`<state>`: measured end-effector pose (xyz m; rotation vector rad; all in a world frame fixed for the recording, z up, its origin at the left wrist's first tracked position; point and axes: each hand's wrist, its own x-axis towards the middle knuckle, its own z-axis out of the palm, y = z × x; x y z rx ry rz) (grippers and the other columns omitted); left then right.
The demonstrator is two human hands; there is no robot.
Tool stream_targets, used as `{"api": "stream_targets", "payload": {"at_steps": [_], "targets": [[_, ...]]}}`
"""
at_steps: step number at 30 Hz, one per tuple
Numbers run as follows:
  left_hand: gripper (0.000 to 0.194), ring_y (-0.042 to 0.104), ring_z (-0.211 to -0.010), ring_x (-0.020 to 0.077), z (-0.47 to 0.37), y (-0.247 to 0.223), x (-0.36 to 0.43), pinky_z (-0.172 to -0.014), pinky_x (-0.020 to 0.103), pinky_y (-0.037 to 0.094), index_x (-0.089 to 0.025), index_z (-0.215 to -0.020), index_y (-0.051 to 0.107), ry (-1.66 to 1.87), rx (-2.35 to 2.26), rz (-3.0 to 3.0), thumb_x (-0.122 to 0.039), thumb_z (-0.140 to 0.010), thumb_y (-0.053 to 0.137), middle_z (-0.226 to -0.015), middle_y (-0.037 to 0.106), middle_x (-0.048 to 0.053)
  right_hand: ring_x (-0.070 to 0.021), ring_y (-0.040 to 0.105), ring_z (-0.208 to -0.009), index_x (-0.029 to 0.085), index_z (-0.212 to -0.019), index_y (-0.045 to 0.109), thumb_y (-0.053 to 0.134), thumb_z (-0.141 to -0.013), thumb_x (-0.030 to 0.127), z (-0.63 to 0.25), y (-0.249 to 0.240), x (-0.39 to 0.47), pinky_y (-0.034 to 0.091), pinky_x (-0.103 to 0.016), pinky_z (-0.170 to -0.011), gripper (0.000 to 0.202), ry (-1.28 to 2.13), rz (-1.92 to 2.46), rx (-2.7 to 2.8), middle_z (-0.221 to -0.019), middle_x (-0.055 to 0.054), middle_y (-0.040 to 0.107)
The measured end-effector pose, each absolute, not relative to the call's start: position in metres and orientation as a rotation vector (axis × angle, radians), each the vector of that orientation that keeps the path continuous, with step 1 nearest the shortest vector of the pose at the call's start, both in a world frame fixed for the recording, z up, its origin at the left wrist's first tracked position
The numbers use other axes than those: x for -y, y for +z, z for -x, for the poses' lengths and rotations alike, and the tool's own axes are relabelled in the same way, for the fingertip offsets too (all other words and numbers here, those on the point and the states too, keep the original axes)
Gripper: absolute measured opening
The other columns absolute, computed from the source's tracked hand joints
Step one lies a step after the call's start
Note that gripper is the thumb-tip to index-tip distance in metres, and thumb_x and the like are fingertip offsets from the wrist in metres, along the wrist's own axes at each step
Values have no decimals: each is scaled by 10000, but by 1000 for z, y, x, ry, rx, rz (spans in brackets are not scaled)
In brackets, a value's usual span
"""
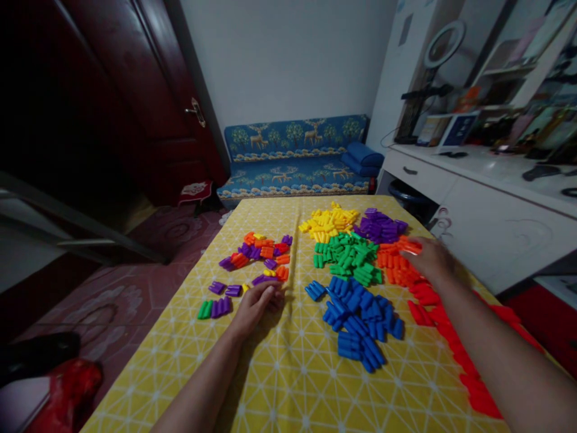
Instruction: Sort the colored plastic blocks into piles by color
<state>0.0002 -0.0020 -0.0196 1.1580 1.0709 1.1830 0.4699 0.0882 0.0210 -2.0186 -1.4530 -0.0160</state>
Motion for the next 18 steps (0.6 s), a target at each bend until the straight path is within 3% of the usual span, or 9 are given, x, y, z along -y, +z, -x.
{"api": "stream_targets", "payload": {"at_steps": [3, 6, 11, 15, 18], "targets": [[415, 640, -662, 180, -1, -18, 2, -582, 272, 491, -156, -1017, 749, 1190, -1076, -1157, -507, -802, 695, -853, 720, 101, -412, 595, -1071, 206, -941, 695, 623, -743, 486, -448, 30, -81, 454, -540, -878, 350, -195, 1862, 1489, -1029, -210, 666], [380, 632, -634, 188, 0, -13, 2, -589, 289, 489, -156, -1010, 755, 1167, -1104, -1230, -474, -819, 676, -810, 725, 97, -343, 577, -1138, 187, -1003, 693, 544, -835, 445, -387, 40, -65, 428, -475, -996, 342, -238, 1568, 1545, -1108, -206, 655], [244, 615, -636, 194, 11, -4, 4, -681, 303, 477, -183, -913, 772, 1333, -1325, -1465, -368, -850, 625, -711, 710, 54, -256, 615, -1113, 228, -1012, 684, 593, -832, 326, -232, 30, -11, 465, -457, -1008, 224, 259, 1214, 1662, -1156, -94, 670], [210, 640, -838, 240, 23, -3, 4, -816, 345, 475, -210, -977, 727, 1519, -1608, -1542, -270, -849, 573, -920, 731, 77, -240, 617, -1115, 245, -1038, 677, 570, -774, 142, -145, 3, 22, 486, -440, -1004, 302, 563, 1150, 1688, -1150, -74, 673], [284, 604, -1017, 293, 27, -2, 3, -931, 409, 438, -220, -1040, 698, 1458, -1719, -1743, -201, -779, 587, -1042, 705, 99, -249, 620, -1101, 234, -1069, 669, 543, -748, 86, -122, -12, 25, 493, -455, -1006, 376, 618, 1180, 1656, -1130, -82, 669]]}}
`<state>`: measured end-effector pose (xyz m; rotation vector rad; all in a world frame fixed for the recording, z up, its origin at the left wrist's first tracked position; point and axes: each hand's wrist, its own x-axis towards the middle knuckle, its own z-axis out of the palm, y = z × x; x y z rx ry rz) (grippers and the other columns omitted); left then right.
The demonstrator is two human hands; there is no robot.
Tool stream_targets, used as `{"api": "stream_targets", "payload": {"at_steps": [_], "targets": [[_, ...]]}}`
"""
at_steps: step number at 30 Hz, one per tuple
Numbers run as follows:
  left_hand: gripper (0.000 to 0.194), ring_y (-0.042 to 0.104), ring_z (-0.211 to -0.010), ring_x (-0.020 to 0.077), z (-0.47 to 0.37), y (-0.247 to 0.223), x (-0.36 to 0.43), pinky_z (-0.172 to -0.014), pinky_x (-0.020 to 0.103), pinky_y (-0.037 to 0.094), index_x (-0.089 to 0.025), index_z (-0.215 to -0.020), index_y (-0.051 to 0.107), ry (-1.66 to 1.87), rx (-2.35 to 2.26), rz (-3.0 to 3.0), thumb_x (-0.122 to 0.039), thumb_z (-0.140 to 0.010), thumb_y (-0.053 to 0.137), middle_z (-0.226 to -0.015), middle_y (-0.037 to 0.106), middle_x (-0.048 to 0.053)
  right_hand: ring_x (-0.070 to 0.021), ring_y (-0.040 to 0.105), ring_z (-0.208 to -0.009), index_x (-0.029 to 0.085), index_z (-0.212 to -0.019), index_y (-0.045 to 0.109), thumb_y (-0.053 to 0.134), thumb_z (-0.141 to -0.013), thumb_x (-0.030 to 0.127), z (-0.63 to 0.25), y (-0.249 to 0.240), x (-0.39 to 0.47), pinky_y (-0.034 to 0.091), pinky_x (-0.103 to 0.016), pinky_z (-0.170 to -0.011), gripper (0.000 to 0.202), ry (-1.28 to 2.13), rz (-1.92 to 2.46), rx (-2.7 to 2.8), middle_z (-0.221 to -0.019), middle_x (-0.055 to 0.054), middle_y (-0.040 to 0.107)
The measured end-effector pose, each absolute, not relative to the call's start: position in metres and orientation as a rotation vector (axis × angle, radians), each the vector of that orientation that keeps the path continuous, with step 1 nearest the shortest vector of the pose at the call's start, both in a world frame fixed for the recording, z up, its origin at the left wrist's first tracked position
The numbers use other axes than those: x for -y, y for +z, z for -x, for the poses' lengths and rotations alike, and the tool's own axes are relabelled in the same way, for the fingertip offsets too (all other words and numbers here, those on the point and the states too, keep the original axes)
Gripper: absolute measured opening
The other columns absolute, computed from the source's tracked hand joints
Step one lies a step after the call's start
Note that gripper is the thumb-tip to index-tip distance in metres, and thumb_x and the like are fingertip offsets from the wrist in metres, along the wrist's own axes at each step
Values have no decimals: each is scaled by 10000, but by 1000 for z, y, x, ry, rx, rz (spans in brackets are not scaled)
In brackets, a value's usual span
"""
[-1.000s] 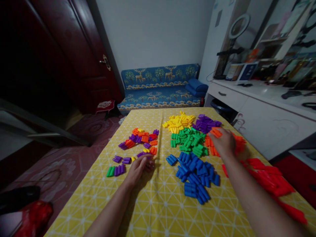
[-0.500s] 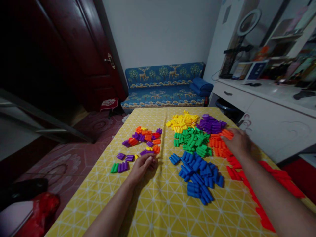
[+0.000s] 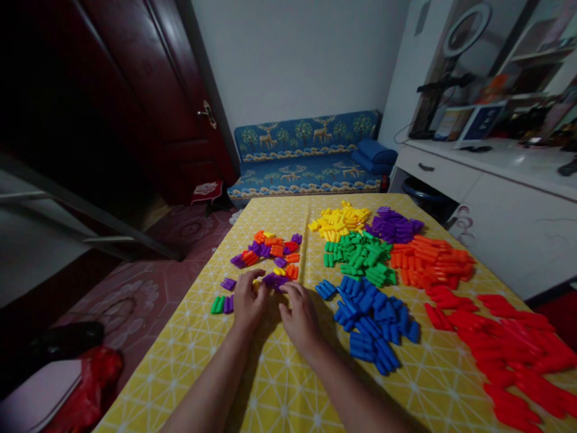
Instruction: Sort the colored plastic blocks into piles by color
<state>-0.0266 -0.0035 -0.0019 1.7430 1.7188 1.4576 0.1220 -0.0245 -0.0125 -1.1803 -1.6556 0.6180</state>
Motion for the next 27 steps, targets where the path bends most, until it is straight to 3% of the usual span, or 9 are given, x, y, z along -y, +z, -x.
{"api": "stream_targets", "payload": {"at_steps": [4, 6, 9, 13, 19, 22, 25, 27], "targets": [[492, 514, -1224, 363, 24, -3, 1, -1115, 526, 252, -237, -1157, 672, 1181, -1731, -2011, -181, -669, 670, -1228, 668, 125, -269, 600, -1153, 233, -1207, 627, 526, -708, 45, -121, -26, 14, 505, -468, -1002, 543, 599, 1257, 1629, -1231, -99, 643], [482, 520, -1234, 353, 24, -5, 0, -1146, 560, 165, -249, -1171, 666, 1075, -1743, -2087, -181, -694, 661, -1261, 664, 113, -270, 575, -1202, 240, -1267, 600, 525, -702, 36, -122, -31, 12, 486, -473, -1033, 605, 546, 1297, 1657, -1294, -90, 623], [426, 598, -1112, 297, 25, -7, -2, -1104, 526, 269, -232, -1144, 675, 1008, -1725, -2146, -116, -744, 586, -1172, 708, 86, -267, 526, -1277, 231, -1337, 560, 535, -725, 41, -122, -34, 14, 433, -478, -1094, 642, 424, 1352, 1729, -1369, -84, 584], [371, 638, -972, 262, 26, -10, -3, -927, 415, 440, -186, -1134, 683, 1040, -1652, -2143, -106, -796, 553, -1044, 740, 91, -254, 524, -1291, 237, -1380, 530, 542, -749, 46, -120, -30, 16, 452, -449, -1084, 659, 367, 1382, 1803, -1401, -90, 561], [301, 669, -859, 215, 21, -10, -1, -829, 348, 477, -184, -1066, 690, 1117, -1448, -2046, -189, -948, 412, -945, 744, 83, -250, 660, -1065, 242, -1251, 620, 563, -838, 155, -124, -23, 13, 547, -409, -921, 426, 481, 1380, 1734, -1170, -91, 698], [278, 665, -769, 174, 18, -8, 0, -763, 296, 491, -194, -1162, 633, 1210, -1354, -1889, -223, -948, 458, -859, 727, 46, -228, 678, -1029, 258, -1203, 631, 559, -881, 249, -125, -20, 13, 558, -375, -886, 331, 608, 1279, 1605, -1137, -75, 716], [380, 654, -717, 137, 13, -8, 2, -719, 270, 506, -212, -1289, 540, 1308, -1275, -1740, -223, -910, 533, -981, 701, 48, -210, 667, -1054, 273, -1169, 639, 586, -852, 233, -124, -18, 15, 550, -353, -900, 324, 712, 1120, 1572, -1154, -57, 704], [387, 673, -840, 162, 10, -8, 4, -784, 297, 518, -220, -1292, 539, 1349, -1263, -1713, -230, -905, 546, -1142, 670, 86, -200, 668, -1016, 264, -1086, 661, 593, -831, 208, -123, -16, 15, 546, -342, -888, 270, 734, 1050, 1574, -1090, -47, 709]]}}
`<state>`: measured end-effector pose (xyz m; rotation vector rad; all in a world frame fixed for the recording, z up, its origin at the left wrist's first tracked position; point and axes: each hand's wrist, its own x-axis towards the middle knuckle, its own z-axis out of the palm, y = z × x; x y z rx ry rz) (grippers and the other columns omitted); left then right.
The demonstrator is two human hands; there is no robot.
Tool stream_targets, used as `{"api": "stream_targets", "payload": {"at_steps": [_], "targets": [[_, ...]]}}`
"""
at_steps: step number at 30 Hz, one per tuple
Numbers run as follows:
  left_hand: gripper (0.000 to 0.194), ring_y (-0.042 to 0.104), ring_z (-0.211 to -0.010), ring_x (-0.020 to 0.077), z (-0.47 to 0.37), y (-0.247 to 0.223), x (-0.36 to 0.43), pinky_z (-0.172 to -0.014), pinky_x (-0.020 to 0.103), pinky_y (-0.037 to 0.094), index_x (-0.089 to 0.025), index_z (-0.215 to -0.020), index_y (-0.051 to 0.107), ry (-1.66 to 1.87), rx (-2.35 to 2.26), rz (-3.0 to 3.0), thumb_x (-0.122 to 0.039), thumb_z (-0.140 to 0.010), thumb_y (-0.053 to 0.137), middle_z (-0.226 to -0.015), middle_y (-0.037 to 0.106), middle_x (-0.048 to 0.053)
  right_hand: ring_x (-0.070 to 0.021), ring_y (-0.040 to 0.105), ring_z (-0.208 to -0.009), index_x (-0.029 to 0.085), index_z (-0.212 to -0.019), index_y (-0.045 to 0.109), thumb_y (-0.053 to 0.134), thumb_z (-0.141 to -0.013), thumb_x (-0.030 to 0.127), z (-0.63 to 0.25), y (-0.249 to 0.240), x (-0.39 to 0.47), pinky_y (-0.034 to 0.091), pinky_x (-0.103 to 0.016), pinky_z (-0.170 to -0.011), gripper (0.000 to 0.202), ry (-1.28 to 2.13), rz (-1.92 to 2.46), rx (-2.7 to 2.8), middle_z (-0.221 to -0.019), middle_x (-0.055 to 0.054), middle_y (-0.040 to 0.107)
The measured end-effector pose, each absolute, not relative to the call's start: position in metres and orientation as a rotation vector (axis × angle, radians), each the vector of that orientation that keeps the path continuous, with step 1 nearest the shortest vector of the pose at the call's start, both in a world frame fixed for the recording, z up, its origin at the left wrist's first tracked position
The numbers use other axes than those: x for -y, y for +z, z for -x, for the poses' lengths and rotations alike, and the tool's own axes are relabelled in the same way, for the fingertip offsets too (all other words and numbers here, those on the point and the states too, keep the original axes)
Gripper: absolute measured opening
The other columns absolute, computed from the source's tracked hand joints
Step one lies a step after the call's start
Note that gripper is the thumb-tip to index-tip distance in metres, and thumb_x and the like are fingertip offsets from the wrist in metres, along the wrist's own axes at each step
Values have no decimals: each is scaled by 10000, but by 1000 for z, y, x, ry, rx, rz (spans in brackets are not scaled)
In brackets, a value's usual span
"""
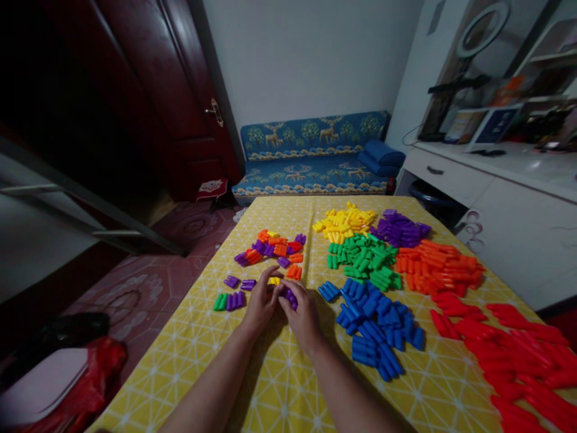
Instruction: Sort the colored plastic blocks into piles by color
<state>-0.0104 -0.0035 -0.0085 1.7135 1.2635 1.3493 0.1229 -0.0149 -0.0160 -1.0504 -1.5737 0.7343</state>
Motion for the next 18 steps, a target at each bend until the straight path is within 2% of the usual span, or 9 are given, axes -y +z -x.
{"api": "stream_targets", "payload": {"at_steps": [3, 5, 9, 12, 15, 18], "targets": [[306, 638, -1083, 227, 12, -6, 4, -937, 364, 487, -220, -1229, 598, 1387, -1294, -1756, -271, -943, 503, -1192, 668, 111, -192, 663, -933, 241, -941, 670, 605, -810, 200, -122, -16, 15, 535, -333, -861, 152, 724, 1037, 1551, -974, -37, 705], [287, 624, -1106, 240, 21, -2, 3, -959, 384, 473, -218, -1189, 625, 1423, -1387, -1822, -289, -956, 474, -1170, 680, 112, -194, 657, -888, 226, -891, 666, 605, -813, 220, -123, -18, 14, 529, -333, -834, 100, 725, 1072, 1516, -926, -40, 702], [266, 586, -1114, 286, 57, 5, -1, -1016, 465, 406, -206, -1074, 684, 1426, -2086, -1853, -307, -933, 484, -1127, 690, 111, -198, 651, -820, 201, -874, 663, 592, -823, 258, -125, -21, 13, 526, -316, -752, 104, 768, 1137, 1429, -866, -50, 700], [343, 515, -1218, 352, 78, 5, -4, -1051, 541, 354, -188, -1128, 687, 1127, -2547, -1669, -399, -896, 547, -1238, 637, 155, -190, 650, -775, 195, -860, 660, 591, -813, 261, -125, -21, 13, 526, -301, -710, 107, 799, 1134, 1397, -846, -48, 698], [458, 450, -1300, 394, 76, -2, -4, -1061, 582, 346, -188, -1189, 672, 863, -2542, -1698, -487, -850, 604, -1319, 584, 178, -184, 649, -749, 195, -855, 657, 577, -819, 266, -123, -19, 13, 529, -298, -689, 113, 800, 1141, 1386, -839, -45, 696], [510, 465, -1311, 345, 58, -8, -4, -1094, 508, 379, -188, -1245, 644, 897, -2253, -1912, -442, -804, 678, -1343, 567, 164, -200, 657, -837, 203, -915, 666, 574, -818, 252, -123, -19, 13, 539, -327, -762, 142, 734, 1179, 1413, -906, -53, 707]]}}
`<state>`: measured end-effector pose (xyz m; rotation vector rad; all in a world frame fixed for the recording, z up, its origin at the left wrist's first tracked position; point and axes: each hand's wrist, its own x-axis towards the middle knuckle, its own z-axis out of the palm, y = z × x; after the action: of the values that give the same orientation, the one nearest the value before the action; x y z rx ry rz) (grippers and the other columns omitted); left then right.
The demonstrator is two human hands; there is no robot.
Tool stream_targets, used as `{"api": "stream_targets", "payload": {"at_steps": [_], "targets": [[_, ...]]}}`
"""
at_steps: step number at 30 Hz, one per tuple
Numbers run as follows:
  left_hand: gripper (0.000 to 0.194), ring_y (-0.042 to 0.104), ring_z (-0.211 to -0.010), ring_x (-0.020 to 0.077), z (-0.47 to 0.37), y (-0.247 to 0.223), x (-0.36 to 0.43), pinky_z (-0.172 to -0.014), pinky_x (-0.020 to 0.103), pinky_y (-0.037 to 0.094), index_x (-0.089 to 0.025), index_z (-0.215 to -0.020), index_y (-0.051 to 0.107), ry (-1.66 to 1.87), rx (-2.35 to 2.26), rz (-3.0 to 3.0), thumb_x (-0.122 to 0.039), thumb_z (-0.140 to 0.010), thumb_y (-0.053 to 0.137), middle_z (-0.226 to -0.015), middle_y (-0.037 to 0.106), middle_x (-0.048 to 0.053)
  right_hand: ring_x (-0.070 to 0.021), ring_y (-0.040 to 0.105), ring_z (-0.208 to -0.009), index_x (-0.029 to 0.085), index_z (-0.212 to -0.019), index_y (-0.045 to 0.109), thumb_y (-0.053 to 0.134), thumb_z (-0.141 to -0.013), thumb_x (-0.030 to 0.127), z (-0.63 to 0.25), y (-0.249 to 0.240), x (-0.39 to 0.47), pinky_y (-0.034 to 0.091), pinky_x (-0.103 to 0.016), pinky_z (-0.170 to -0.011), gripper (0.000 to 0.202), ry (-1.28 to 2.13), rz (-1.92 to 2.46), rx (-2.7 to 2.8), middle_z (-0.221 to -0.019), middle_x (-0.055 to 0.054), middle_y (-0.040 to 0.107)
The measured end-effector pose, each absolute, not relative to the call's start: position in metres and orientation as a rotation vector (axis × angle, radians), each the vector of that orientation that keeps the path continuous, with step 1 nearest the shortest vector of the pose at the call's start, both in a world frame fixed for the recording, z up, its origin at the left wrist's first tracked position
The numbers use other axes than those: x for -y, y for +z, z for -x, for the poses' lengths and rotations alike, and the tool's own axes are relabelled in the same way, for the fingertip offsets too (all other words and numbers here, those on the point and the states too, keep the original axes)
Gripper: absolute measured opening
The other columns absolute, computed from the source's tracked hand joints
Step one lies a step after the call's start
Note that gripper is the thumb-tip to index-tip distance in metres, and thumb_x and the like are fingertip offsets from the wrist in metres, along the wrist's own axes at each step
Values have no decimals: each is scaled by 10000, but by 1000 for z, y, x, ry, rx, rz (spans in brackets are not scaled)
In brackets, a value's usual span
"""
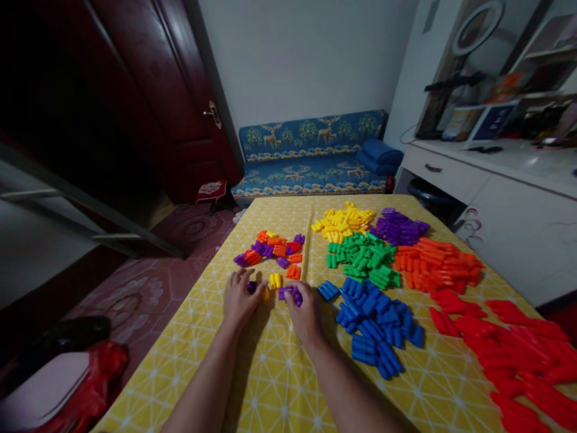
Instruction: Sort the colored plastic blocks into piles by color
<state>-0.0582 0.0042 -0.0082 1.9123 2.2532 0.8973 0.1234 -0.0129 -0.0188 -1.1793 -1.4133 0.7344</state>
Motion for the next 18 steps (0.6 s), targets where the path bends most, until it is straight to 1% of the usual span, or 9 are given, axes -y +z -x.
{"api": "stream_targets", "payload": {"at_steps": [2, 4, 7, 9, 11, 13, 18], "targets": [[522, 496, -1294, 311, 48, -11, -5, -1084, 452, 421, -194, -1250, 643, 954, -1996, -2022, -371, -767, 728, -1361, 556, 150, -212, 656, -927, 213, -1007, 664, 581, -803, 224, -124, -19, 12, 537, -356, -839, 221, 684, 1203, 1447, -994, -60, 712], [475, 538, -1259, 290, 43, -13, -6, -1049, 424, 464, -208, -1218, 663, 992, -1794, -2055, -301, -758, 733, -1356, 567, 133, -214, 655, -985, 222, -1099, 645, 578, -790, 190, -125, -21, 12, 534, -368, -882, 319, 660, 1223, 1479, -1068, -66, 708], [309, 632, -1114, 247, 43, -11, -7, -971, 385, 516, -198, -1087, 716, 1076, -1597, -2040, -200, -781, 672, -1218, 655, 115, -211, 647, -1050, 234, -1192, 612, 580, -755, 133, -124, -22, 12, 529, -368, -920, 450, 633, 1251, 1535, -1156, -69, 694], [239, 666, -1011, 217, 43, -8, -7, -913, 355, 536, -188, -1011, 730, 1174, -1497, -2015, -167, -798, 625, -1096, 699, 103, -219, 637, -1081, 237, -1218, 601, 593, -735, 113, -123, -23, 13, 520, -379, -939, 498, 605, 1270, 1595, -1191, -69, 684], [194, 678, -934, 204, 42, -4, -6, -863, 337, 544, -186, -962, 734, 1298, -1460, -1939, -184, -808, 615, -995, 722, 89, -232, 628, -1098, 229, -1207, 606, 604, -740, 118, -122, -23, 14, 509, -399, -951, 480, 572, 1285, 1683, -1206, -77, 677], [165, 687, -874, 200, 39, -1, -5, -826, 325, 546, -188, -931, 739, 1413, -1474, -1785, -246, -806, 650, -927, 737, 74, -247, 614, -1117, 222, -1180, 618, 608, -747, 118, -121, -22, 15, 487, -428, -966, 446, 514, 1295, 1791, -1215, -84, 671], [255, 685, -708, 170, 28, 2, -5, -705, 282, 546, -152, -847, 729, 1580, -1404, -1194, -383, -741, 745, -781, 731, 45, -288, 568, -1148, 248, -1115, 648, 622, -730, 73, -119, -16, 18, 398, -504, -1024, 423, 289, 1296, 2025, -1182, -87, 683]]}}
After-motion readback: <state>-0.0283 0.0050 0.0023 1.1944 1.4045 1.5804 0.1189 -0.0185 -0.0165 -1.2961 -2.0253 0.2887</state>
